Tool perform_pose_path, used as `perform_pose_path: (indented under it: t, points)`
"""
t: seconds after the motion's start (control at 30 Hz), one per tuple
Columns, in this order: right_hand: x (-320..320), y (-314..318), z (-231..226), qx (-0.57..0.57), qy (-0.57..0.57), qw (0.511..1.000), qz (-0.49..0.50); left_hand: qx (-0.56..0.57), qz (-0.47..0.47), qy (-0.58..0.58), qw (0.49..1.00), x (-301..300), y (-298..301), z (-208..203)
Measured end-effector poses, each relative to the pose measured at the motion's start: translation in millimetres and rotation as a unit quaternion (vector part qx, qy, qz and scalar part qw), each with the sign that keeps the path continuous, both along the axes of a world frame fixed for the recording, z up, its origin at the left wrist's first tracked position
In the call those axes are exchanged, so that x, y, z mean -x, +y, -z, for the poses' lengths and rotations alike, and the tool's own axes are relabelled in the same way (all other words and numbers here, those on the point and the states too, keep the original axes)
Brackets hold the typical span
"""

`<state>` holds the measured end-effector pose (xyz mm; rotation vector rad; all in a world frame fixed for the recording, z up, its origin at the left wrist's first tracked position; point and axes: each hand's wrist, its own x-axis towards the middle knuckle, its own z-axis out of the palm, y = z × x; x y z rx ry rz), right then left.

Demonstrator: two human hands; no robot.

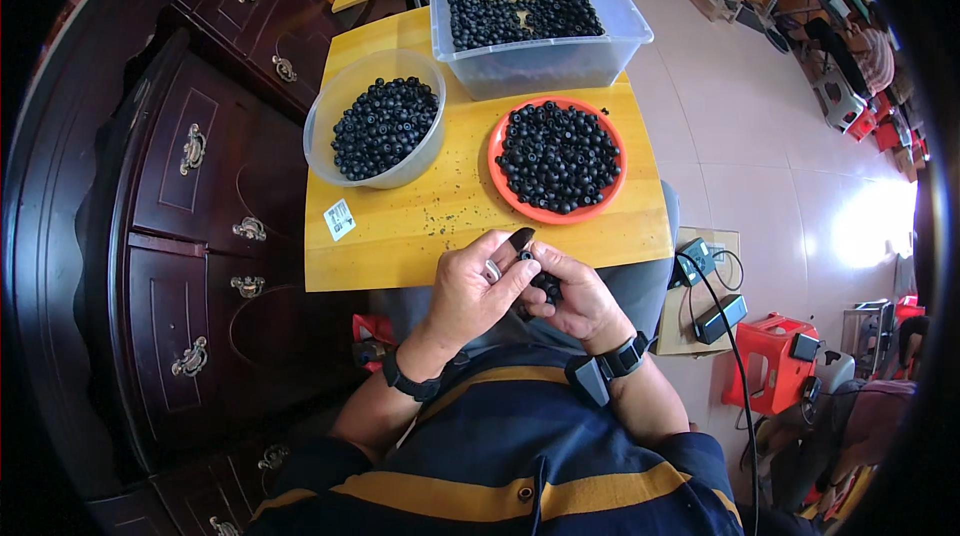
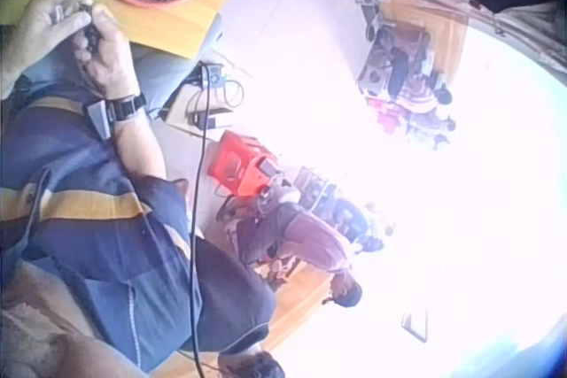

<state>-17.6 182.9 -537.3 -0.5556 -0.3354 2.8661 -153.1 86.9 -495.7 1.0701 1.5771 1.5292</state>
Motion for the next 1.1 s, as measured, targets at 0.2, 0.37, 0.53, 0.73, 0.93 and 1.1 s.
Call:
perform_pose_path:
  t: [0.2,0.37,0.53,0.73,0.93,1.1]
  points:
    - [-8,-1,3,-0.032,0.009,0.999,-0.025,-0.020,0.024,0.154,0.988,1,-2,4]
    - [-8,1,11,-0.025,0.000,0.999,-0.035,0.005,0.015,0.173,0.985,0,-4,4]
    - [-6,-2,2,-0.015,0.007,0.999,-0.030,-0.005,0.027,0.129,0.991,8,-9,24]
    - [-4,-1,10,0.013,0.058,0.997,-0.054,0.025,0.048,-0.083,0.995,12,-8,17]
    - [-2,-3,10,0.019,0.057,0.998,-0.025,-0.037,0.034,-0.107,0.993,11,-13,18]
    - [-2,-5,10,-0.045,0.015,0.999,-0.019,0.005,0.050,-0.052,0.997,10,-14,13]
